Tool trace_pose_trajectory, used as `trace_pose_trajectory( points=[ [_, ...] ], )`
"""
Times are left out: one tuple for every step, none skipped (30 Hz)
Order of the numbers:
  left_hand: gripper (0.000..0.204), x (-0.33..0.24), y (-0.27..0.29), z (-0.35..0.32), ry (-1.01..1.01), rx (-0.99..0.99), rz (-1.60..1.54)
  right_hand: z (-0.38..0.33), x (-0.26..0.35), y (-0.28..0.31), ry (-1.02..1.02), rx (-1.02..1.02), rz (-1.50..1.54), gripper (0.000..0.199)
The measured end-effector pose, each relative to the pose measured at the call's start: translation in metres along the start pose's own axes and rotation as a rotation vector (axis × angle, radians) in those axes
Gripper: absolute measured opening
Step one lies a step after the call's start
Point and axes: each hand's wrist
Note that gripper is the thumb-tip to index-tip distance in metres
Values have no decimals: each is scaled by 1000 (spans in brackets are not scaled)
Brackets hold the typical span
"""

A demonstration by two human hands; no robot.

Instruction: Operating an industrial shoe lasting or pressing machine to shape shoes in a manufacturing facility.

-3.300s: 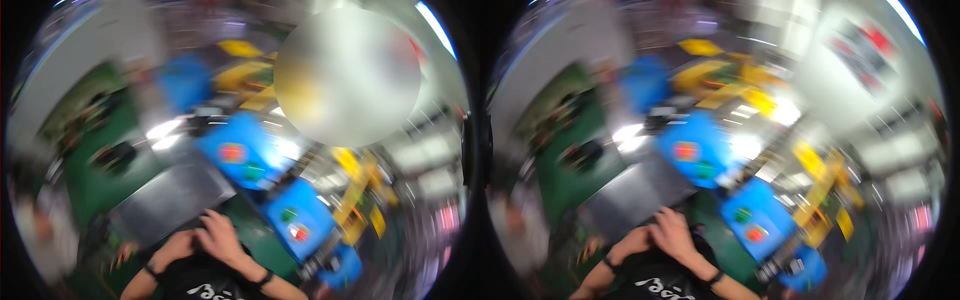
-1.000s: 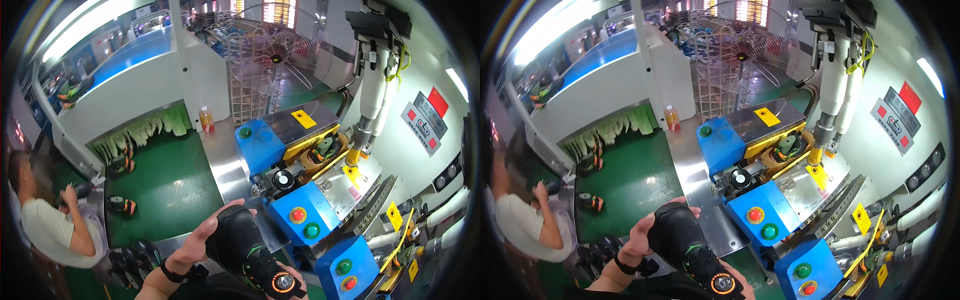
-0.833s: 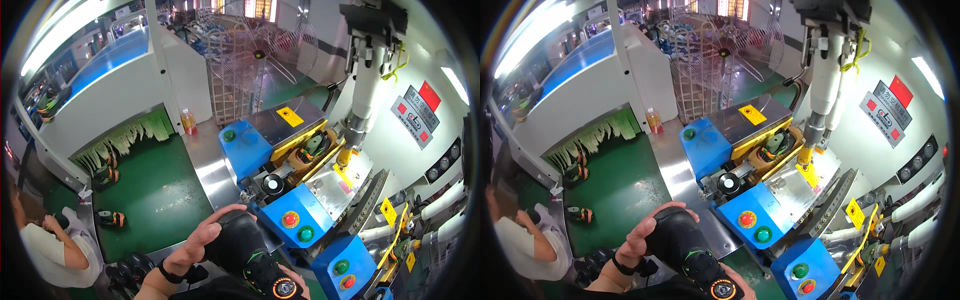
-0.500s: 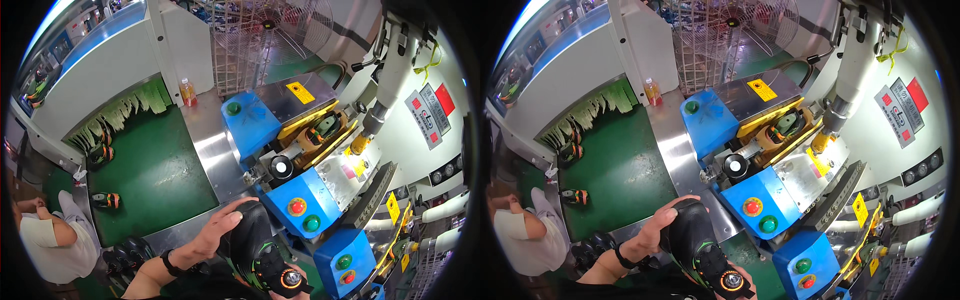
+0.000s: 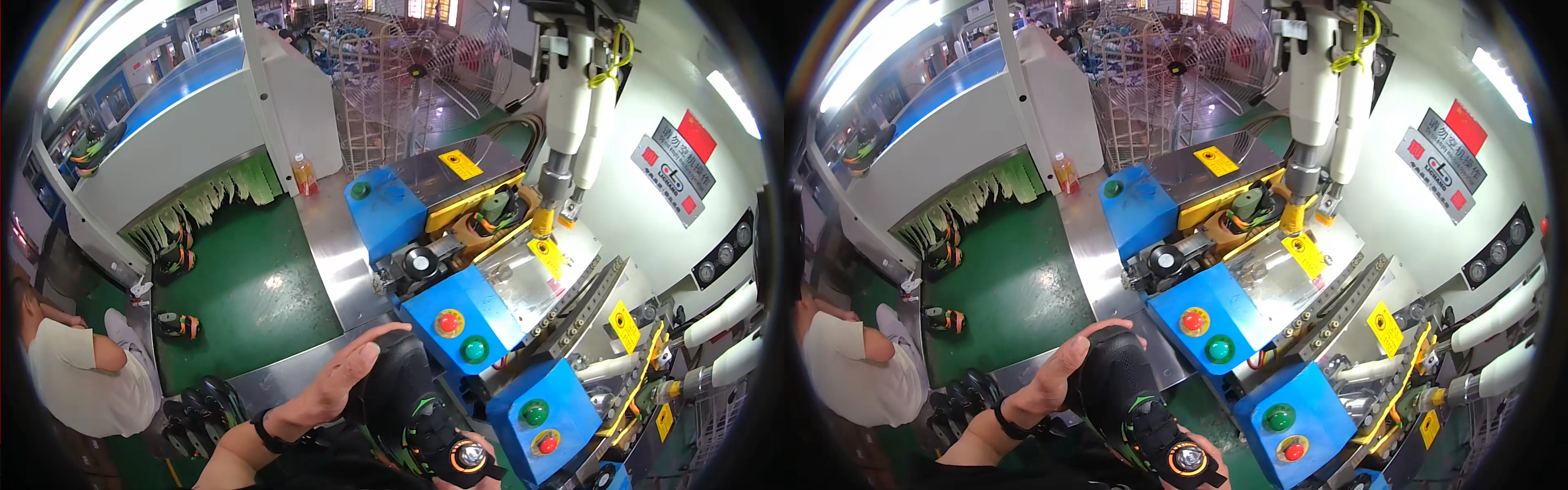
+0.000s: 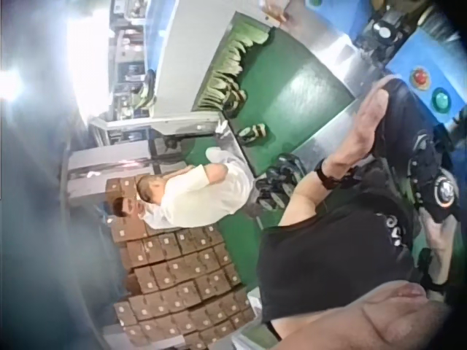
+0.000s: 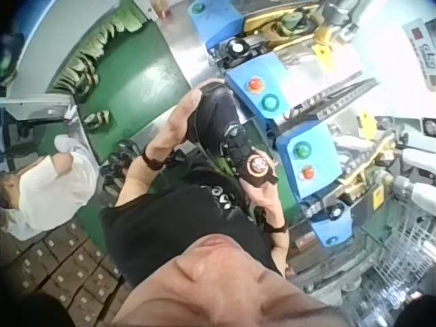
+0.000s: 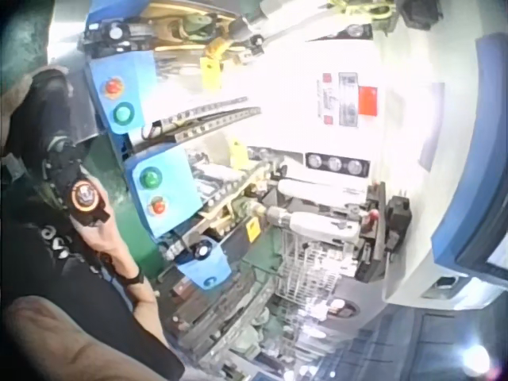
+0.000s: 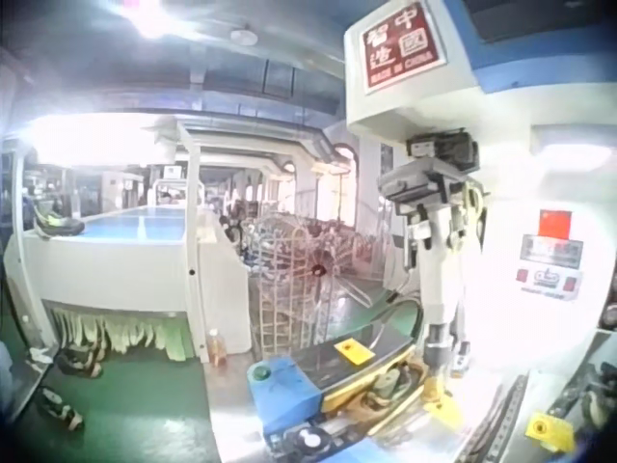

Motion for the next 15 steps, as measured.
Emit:
trace_pose_trajectory(
  points=[
    [69, 3, -4, -2, -20, -15, 2, -1, -1, 5, 120, 30, -50, 72],
    [72, 5, -7, -5, -41, 2, 80, -1, -1, 10, 238, 57, -99, 72],
    [75, 7, -9, -6, -48, 9, 148, 0, 0, 15, 98, 105, -20, 74],
    [75, 8, -10, -6, -51, 34, 172, 2, 2, 18, 102, 95, -12, 74],
    [76, 9, -10, -5, -61, 35, 73, 5, 5, 22, 76, 117, 59, 74],
    [78, 10, -9, -3, -82, 66, -40, 9, 8, 23, 55, 141, 123, 75],
    [79, 9, -7, 4, -137, 89, -24, 15, 13, 25, 66, 134, 119, 75],
    [79, 8, -5, 11, -139, 102, -22, 20, 19, 25, 87, 120, 99, 75],
    [79, 5, -2, 21, -158, 106, 13, 27, 25, 24, 107, 103, 81, 75],
    [78, 2, 1, 34, -172, 116, 48, 36, 32, 24, 126, 78, 68, 76],
    [72, -1, 4, 48, -146, 102, 62, 44, 39, 22, 125, 20, 124, 63],
    [72, -5, 8, 62, -122, 114, 50, 53, 45, 21, 105, -1, 127, 63],
    [71, -8, 11, 75, -18, 63, 117, 60, 51, 20, -13, 11, 105, 54],
    [70, -11, 15, 90, 63, 19, 193, 68, 57, 24, -106, 26, 79, 45],
    [68, -13, 18, 105, 77, 12, 213, 77, 61, 20, 22, -50, 144, 31]
  ],
)
Point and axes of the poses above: each hand's wrist, its own z-axis towards the middle knuckle, its own y-axis out of the back of the hand, x = y × z, and after that the axes turned 1 degree about x, right-handed
